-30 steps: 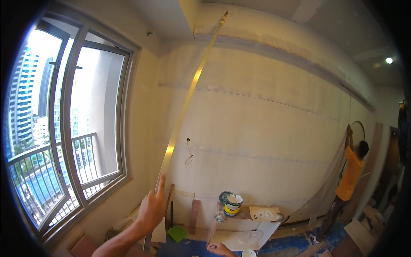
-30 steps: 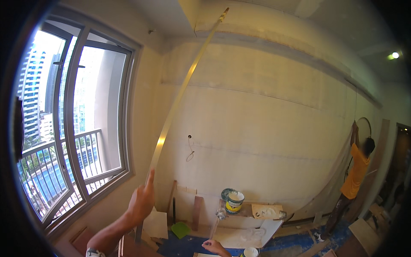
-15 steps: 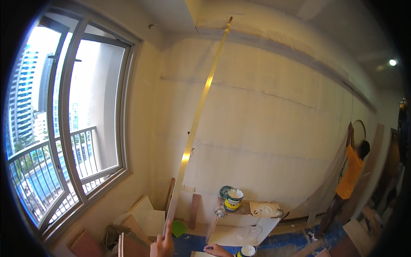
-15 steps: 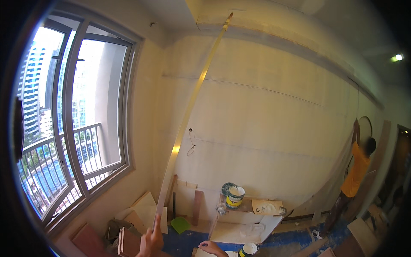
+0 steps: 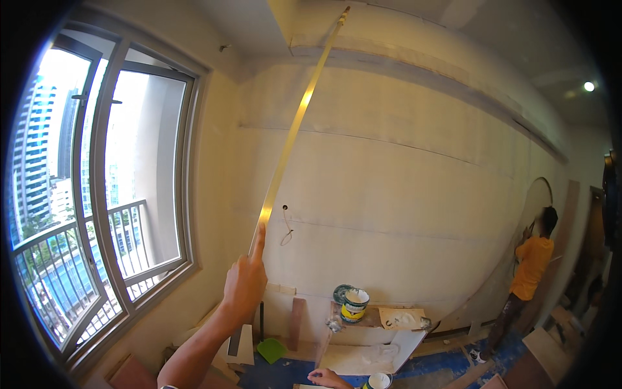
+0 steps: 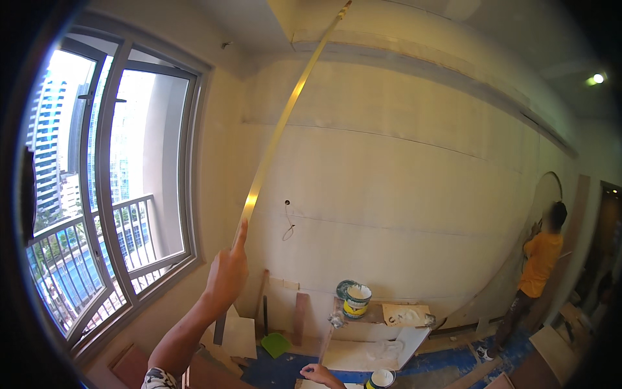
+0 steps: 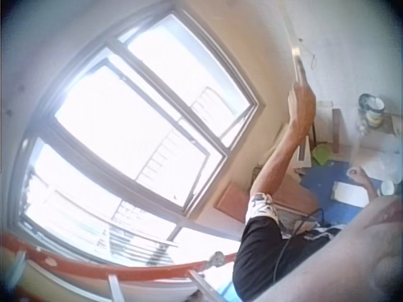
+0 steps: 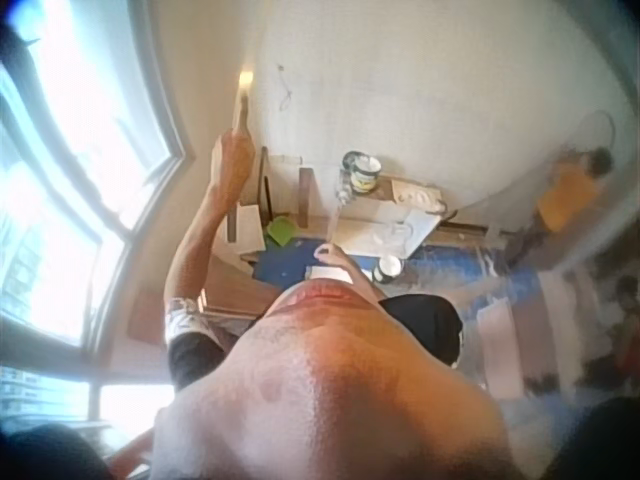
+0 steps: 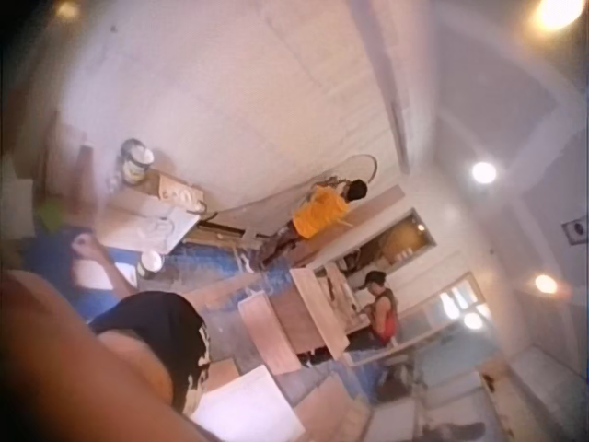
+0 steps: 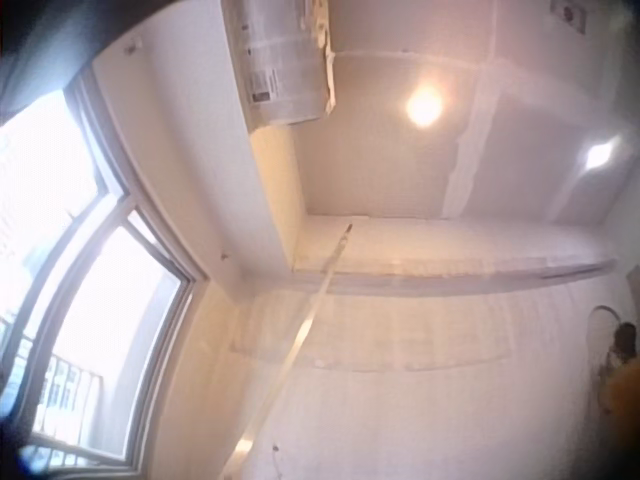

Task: The person uses a paint roller on a long extension pole to apply paint to the upper part of a wall and the ceiling.

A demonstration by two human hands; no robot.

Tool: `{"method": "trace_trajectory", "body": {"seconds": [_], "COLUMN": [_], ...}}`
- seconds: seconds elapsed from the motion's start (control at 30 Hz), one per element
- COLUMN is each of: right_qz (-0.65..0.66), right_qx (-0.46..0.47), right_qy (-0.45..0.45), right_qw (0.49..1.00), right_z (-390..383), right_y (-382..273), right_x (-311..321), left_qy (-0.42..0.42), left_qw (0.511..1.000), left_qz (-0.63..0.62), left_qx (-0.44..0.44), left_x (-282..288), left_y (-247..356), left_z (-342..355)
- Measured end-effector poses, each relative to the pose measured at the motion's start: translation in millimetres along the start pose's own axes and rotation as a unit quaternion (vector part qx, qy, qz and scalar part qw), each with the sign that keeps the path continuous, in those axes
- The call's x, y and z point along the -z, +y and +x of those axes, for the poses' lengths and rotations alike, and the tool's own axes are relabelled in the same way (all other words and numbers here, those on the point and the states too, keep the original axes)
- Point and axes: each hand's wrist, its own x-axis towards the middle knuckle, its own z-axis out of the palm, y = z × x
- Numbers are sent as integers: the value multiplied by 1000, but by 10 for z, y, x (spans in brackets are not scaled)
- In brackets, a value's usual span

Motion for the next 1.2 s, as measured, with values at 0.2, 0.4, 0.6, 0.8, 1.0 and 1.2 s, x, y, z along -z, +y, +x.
{"method": "trace_trajectory", "body": {"seconds": [0.2,0.4,0.6,0.8,1.0,1.2], "right_qz": [-4,12,40,33,33,48], "right_qx": [49,-3,-31,-24,117,53], "right_qy": [3,-16,-21,7,77,99], "right_qw": [999,1000,998,999,990,992], "right_z": [71,-148,-228,-117,14,30], "right_y": [113,180,103,219,723,752], "right_x": [-84,-84,-31,-74,-69,79], "left_qy": [-23,-107,-99,-80,-75,-16], "left_qw": [999,987,983,989,988,991], "left_qz": [31,-91,-120,-113,-112,-131], "left_qx": [27,84,92,60,72,4], "left_x": [-191,-648,-627,-867,-1243,-1042], "left_y": [-26,-285,-104,-273,-392,-123], "left_z": [-786,-2443,-2505,-2561,-3137,-1599]}}
